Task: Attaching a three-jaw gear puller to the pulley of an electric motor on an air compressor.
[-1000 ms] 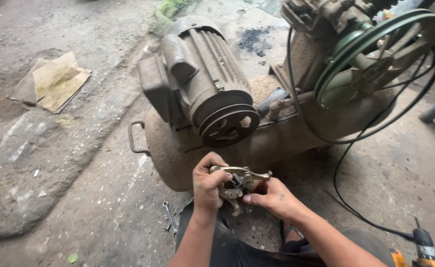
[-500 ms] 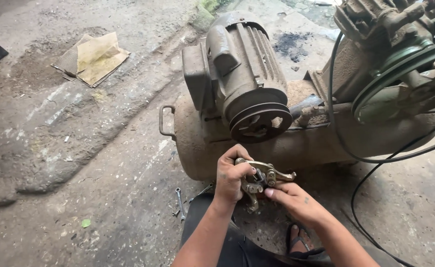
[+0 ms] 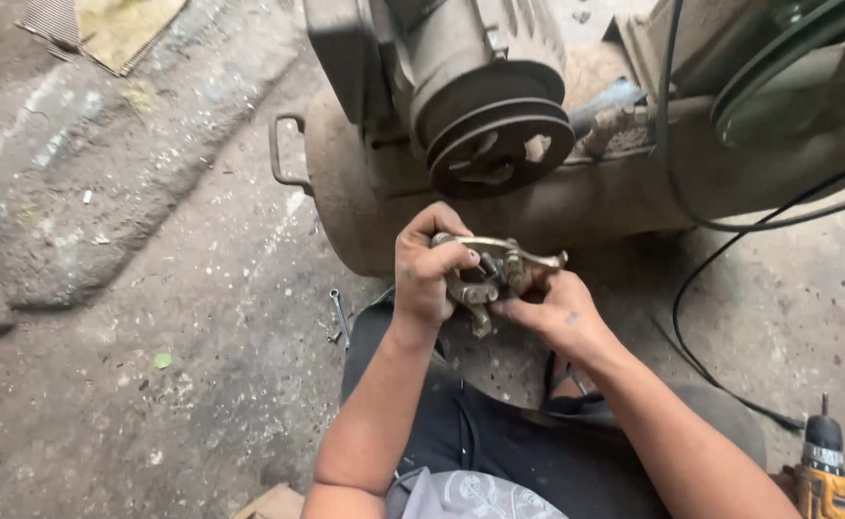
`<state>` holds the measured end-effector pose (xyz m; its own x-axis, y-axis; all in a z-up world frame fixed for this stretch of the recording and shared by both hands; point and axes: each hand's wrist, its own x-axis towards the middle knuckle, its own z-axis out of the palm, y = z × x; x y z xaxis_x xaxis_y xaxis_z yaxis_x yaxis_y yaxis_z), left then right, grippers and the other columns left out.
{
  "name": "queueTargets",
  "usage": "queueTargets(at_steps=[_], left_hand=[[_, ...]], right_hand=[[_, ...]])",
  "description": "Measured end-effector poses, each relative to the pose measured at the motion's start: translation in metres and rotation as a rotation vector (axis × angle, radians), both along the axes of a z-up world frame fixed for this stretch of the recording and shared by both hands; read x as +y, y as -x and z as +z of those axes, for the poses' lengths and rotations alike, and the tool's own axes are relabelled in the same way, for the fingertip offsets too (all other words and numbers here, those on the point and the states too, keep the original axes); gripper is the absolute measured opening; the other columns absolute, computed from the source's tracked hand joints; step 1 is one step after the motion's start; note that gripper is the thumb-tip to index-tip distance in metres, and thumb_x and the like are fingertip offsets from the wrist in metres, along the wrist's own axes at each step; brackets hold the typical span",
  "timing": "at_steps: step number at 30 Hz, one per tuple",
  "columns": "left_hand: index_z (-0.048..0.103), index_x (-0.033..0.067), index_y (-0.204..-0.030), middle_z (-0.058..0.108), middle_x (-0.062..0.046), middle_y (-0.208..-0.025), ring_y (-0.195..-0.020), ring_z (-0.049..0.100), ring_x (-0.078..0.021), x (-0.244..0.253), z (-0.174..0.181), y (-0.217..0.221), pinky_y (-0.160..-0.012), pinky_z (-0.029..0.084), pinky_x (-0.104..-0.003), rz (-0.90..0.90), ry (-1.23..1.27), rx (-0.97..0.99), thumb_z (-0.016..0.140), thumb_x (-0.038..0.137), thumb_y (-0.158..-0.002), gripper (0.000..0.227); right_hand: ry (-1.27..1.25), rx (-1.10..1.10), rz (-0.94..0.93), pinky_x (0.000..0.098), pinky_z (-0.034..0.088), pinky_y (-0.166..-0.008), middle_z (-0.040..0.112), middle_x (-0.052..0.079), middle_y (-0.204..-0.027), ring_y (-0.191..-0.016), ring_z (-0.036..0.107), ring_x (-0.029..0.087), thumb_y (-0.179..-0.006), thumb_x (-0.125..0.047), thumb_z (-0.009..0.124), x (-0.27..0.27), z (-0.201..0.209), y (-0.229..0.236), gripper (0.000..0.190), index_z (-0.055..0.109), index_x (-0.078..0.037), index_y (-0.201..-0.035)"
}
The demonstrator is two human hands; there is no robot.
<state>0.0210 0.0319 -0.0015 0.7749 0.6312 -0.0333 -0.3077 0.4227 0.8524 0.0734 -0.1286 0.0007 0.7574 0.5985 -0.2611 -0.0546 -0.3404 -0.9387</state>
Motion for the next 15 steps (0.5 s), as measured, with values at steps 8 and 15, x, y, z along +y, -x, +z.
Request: queueTargets(at_steps=[8,15], left_hand=[[0.065,-0.0007,-0.074,0.044,-0.007,-0.054,-0.051,0.042,-0.0082,0.011,0.014,-0.008,-0.046,0.029,-0.023,-0.035,-0.062,-0.012,0.07,0.004,-0.049,0.026],[0.066,0.0009,-0.074,0.055,-0.011,-0.065,-0.058,0.048,-0.0101,0.019,0.0,-0.023,-0.051,0.034,-0.023,-0.14,-0.1,-0.111,0.071,0.002,-0.05,0.025]], right_hand=[[-0.043,0.046,0.282,0.0394,0.055,-0.07,0.069,0.011,-0.076,-0.079,0.062,0.018,-0.09,-0.018,0.072,-0.013,0.0,-0.021,0.022,0.078,0.003,-0.09],[-0.103,0.128,0.198,0.0411,0.063,-0.077,0.076,0.017,-0.092,-0.086,0.07,0.021,-0.082,-0.009,0.082,0.007,0.008,-0.024,0.027,0.075,0.007,-0.103]])
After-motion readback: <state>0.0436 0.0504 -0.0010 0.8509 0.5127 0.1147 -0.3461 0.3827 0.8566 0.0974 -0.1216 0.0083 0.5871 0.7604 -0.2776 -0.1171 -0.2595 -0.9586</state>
